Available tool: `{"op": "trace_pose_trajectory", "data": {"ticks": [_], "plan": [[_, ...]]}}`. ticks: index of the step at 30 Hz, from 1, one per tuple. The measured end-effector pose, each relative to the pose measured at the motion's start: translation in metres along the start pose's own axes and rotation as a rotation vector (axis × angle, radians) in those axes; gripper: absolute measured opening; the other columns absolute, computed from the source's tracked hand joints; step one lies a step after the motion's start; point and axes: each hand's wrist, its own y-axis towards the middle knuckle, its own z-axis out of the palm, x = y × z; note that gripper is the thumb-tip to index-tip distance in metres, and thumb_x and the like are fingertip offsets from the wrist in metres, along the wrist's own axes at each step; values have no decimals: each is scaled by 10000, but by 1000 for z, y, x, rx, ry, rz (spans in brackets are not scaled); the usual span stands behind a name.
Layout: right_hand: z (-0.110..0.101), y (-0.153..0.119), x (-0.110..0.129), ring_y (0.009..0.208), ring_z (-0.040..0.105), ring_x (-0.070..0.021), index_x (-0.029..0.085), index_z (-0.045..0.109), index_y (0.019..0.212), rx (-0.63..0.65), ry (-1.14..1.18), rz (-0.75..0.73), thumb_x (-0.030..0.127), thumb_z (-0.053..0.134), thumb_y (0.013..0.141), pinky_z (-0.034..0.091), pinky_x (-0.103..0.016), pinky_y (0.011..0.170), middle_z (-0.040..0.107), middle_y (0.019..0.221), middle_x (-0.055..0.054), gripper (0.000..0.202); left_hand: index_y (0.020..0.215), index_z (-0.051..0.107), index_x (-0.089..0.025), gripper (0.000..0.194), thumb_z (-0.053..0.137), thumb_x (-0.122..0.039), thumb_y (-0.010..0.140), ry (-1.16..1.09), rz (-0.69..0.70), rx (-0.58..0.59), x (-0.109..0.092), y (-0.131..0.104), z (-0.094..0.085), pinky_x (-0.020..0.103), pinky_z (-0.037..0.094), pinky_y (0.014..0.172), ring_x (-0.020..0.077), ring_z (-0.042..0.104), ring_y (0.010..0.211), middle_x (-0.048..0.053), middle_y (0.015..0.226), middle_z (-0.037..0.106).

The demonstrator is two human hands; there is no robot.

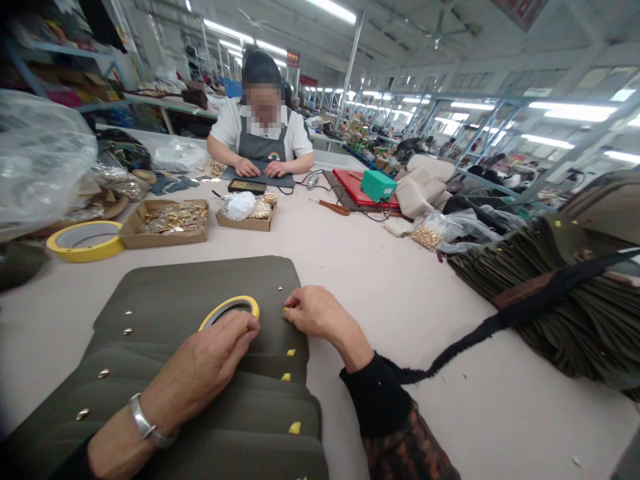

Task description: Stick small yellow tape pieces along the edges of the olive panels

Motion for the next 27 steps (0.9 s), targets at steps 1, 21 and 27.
{"op": "trace_pose_trajectory", "data": {"ticks": [1,21,27], "plan": [[-4,-2,-3,660,633,-163,191,750,914,45,21,-23,213,641,761,415,-240,597,734,758,-25,189,952,511,-202,245,273,-252,984,-4,-6,13,0,0,0,340,463,749,192,569,831,41,903,582],[-9,3,-18,526,524,-81,146,690,888,-27,618,72,189,602,817,417,-196,519,610,628,35,121,937,527,-222,200,341,-285,980,-117,22,-77,2,1,-4,285,433,740,149,573,803,9,893,603],[0,2,-16,424,524,-70,164,642,877,104,749,161,127,584,818,439,-156,416,551,515,70,91,914,548,-217,177,385,-269,962,-157,34,-120,-5,0,-12,242,437,696,117,571,736,-11,827,606]]}}
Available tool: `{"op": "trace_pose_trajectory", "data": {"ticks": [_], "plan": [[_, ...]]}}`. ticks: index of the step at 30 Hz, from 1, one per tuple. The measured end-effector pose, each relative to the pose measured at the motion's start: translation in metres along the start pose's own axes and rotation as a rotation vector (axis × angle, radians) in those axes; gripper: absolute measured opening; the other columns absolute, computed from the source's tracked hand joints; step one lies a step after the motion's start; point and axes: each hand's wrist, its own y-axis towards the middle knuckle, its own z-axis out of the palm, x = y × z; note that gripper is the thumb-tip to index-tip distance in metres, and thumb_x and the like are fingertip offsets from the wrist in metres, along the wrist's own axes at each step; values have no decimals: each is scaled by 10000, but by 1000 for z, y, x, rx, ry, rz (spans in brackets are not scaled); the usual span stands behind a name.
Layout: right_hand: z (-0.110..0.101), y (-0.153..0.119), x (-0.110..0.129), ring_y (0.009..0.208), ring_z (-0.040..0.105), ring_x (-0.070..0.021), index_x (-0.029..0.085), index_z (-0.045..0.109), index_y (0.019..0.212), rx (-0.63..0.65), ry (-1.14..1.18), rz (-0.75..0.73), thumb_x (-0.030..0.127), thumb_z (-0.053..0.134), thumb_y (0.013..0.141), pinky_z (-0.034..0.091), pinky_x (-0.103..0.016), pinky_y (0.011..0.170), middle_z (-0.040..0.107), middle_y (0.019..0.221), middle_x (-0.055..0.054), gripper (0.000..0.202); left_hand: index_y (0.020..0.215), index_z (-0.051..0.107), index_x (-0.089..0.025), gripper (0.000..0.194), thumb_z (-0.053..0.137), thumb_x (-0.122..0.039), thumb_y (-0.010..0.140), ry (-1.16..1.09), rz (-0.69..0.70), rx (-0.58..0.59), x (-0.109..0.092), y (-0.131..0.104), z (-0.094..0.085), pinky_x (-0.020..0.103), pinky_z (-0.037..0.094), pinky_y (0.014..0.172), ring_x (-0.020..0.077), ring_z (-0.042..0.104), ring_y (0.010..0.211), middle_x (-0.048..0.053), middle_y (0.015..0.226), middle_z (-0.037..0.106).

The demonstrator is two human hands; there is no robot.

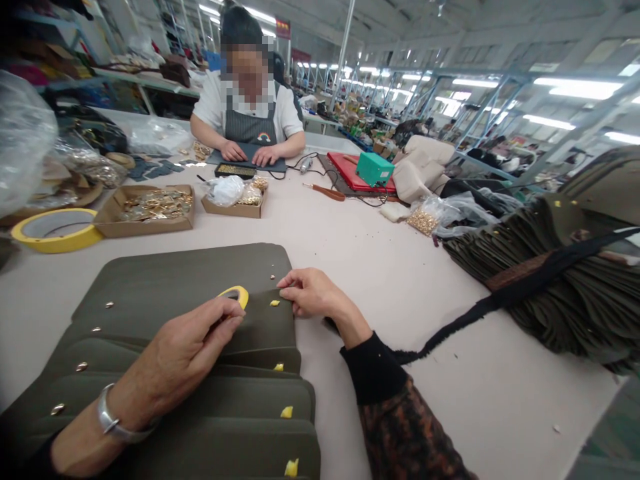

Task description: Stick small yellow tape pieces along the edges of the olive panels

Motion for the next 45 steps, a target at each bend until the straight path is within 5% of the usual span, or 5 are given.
{"op": "trace_pose_trajectory", "data": {"ticks": [9,15,24,36,45], "plan": [[-6,-13,1,463,544,-79,168,727,772,250,-347,89,97,634,720,412,-171,441,648,599,28,128,925,576,-219,218,376,-300,960,45,-14,-9,6,-1,5,245,474,709,135,620,766,9,861,663],[11,-15,12,619,601,-112,185,731,945,-77,-285,-301,179,581,809,444,-198,561,697,704,4,202,1077,601,-244,199,467,-310,946,33,2,-191,6,-3,4,201,525,722,118,685,789,-8,961,725],[36,-25,28,723,620,-129,183,701,971,-118,-395,-695,123,566,825,491,-246,715,689,828,-28,208,1415,343,-224,485,469,-296,952,125,22,-209,8,-4,6,209,561,712,139,718,848,40,1118,718],[52,-15,15,580,541,-117,175,614,767,-342,-586,-974,88,513,796,424,-223,586,605,648,-4,137,1254,479,-206,300,382,-267,977,186,59,-228,7,-4,9,214,550,680,151,717,848,53,1095,718],[67,-12,5,519,546,-104,185,618,699,-513,-536,-918,69,497,672,379,-203,515,607,595,6,170,872,573,-272,204,393,-219,951,175,104,-281,17,-4,7,160,494,589,106,662,648,-34,765,680]]}}
